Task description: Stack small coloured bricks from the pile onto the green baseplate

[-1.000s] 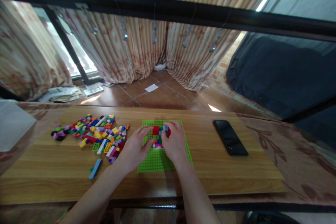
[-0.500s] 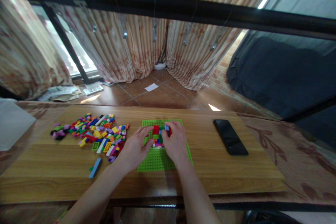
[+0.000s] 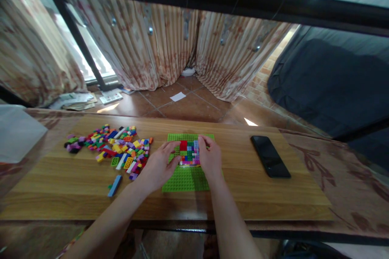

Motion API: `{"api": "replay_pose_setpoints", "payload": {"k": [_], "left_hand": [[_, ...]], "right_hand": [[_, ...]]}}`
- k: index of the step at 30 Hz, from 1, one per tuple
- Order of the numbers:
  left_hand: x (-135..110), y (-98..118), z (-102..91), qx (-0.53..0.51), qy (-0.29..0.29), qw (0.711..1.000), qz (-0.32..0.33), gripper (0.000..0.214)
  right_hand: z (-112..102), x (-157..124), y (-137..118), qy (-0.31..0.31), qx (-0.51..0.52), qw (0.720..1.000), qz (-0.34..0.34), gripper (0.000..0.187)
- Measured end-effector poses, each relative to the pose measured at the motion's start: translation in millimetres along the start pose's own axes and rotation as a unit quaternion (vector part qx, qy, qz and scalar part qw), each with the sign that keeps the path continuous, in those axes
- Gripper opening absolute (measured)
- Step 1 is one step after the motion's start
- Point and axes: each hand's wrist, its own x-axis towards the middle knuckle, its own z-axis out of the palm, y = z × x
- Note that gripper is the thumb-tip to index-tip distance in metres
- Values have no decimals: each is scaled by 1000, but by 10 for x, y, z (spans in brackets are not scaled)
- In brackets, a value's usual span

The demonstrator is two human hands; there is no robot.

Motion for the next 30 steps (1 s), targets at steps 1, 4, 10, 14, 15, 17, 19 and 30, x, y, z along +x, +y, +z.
{"api": "replay_pose_setpoints", "payload": {"k": [1,4,10,14,15,17,19,30], "left_hand": [[-1,3,-1,0,-1,1000,-1,38],[-5,9,0,-1,-4,1000,-4,37],[-11,10,3,4,-6,1000,-3,37],[-13,19,6,10,-5,1000,-9,36],[-15,22,8,11,-4,1000,-10,37],[-19,29,14,10,-3,1000,-11,38],[-24,35,23,7,-4,1000,-12,39],[-39,3,53,-8,-9,1000,-17,42]], "right_hand": [[13,1,-1,-5,15,1000,11,42],[38,-5,-33,-15,32,999,30,36],[62,-6,-36,6,58,997,53,32],[95,-2,16,23,71,995,61,32],[102,-1,27,26,73,995,61,32],[116,1,43,33,75,995,64,33],[131,4,53,41,77,994,69,33],[155,-8,5,38,113,990,82,32]]}}
